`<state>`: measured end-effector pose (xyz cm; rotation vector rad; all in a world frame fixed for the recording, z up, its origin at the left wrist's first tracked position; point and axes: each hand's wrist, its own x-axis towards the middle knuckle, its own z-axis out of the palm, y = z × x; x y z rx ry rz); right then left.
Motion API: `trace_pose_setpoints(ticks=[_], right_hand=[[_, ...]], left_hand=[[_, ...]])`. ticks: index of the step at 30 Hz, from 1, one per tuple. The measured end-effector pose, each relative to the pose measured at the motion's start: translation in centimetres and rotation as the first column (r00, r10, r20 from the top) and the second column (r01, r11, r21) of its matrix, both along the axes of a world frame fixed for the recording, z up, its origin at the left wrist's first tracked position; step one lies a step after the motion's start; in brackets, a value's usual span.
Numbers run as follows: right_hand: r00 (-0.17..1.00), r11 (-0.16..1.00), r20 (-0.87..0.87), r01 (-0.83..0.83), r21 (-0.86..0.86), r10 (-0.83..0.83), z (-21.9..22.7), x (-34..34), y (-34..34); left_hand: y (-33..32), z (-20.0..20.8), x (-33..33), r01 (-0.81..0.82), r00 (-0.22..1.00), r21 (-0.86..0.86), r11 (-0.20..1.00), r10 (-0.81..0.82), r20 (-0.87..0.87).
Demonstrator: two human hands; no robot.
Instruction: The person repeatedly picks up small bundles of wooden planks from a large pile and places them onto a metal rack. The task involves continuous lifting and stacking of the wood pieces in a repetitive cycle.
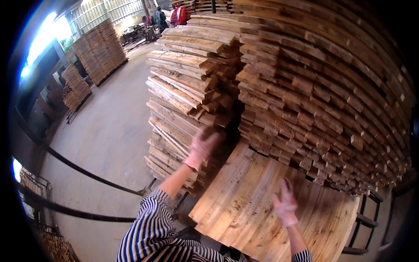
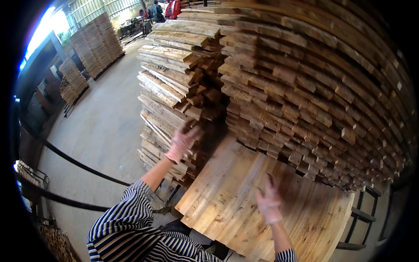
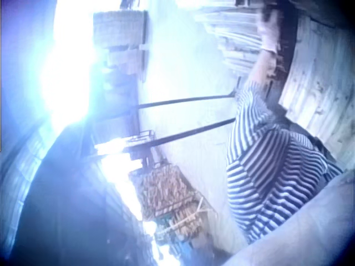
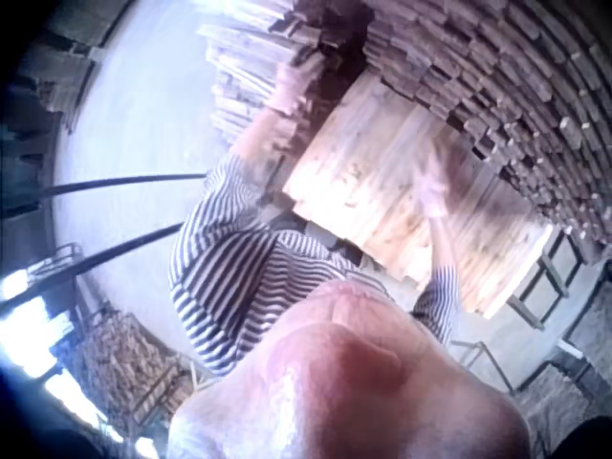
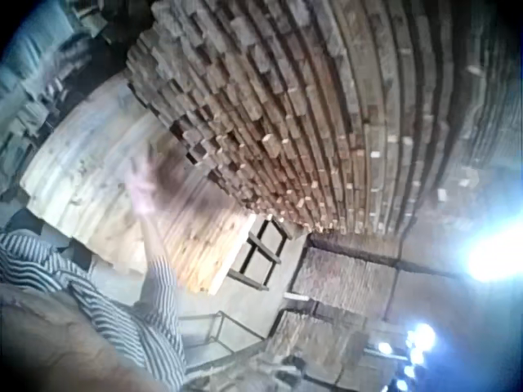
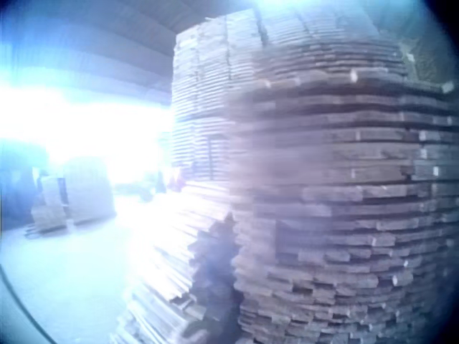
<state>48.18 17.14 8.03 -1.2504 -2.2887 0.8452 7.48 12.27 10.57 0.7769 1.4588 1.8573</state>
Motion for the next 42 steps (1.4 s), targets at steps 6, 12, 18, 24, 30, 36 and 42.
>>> trace_pose_setpoints(ticks=[6, 12, 18, 24, 30, 36, 42], right_hand=[[0.936, 0.84, -0.191, -0.161, 0.518, 0.297, 10.4, -30.1, 6.8], [0.939, 0.804, 0.342, -0.169, 0.57, -0.045, 19.9, -49.4, 14.1], [0.786, 0.901, 0.617, -0.257, 0.349, -0.015, 24.1, -53.7, 14.9], [0.817, 0.823, 0.57, -0.383, 0.42, 0.089, 24.4, -50.5, 14.8], [0.762, 0.854, 0.64, -0.394, 0.34, 0.097, 30.8, -37.5, -3.6], [0.77, 0.874, 0.587, -0.081, 0.479, -0.25, 22.8, -17.4, -4.2], [0.992, 0.981, -0.116, -0.02, 0.193, 0.043, 12.9, -9.4, -1.9]], left_hand=[[5.0, 7.8, -15.9, -0.201, 0.978, 0.009, 0.98, 0.2, 0.051], [8.6, 6.0, -22.4, -0.045, 0.915, 0.188, 0.981, -0.035, 0.402], [7.3, 7.8, -24.7, 0.047, 0.771, 0.177, 0.983, -0.149, 0.62], [8.7, 9.5, -23.6, 0.118, 0.657, 0.411, 0.904, -0.382, 0.65], [4.8, 12.1, -24.0, -0.16, 0.784, 0.194, 0.968, 0.005, 0.621], [4.2, 11.9, -6.0, -0.051, 0.68, 0.332, 0.942, -0.211, 0.702], [0.8, 2.4, 8.4, 0.481, 0.669, 0.222, 0.848, -0.518, 0.533]])
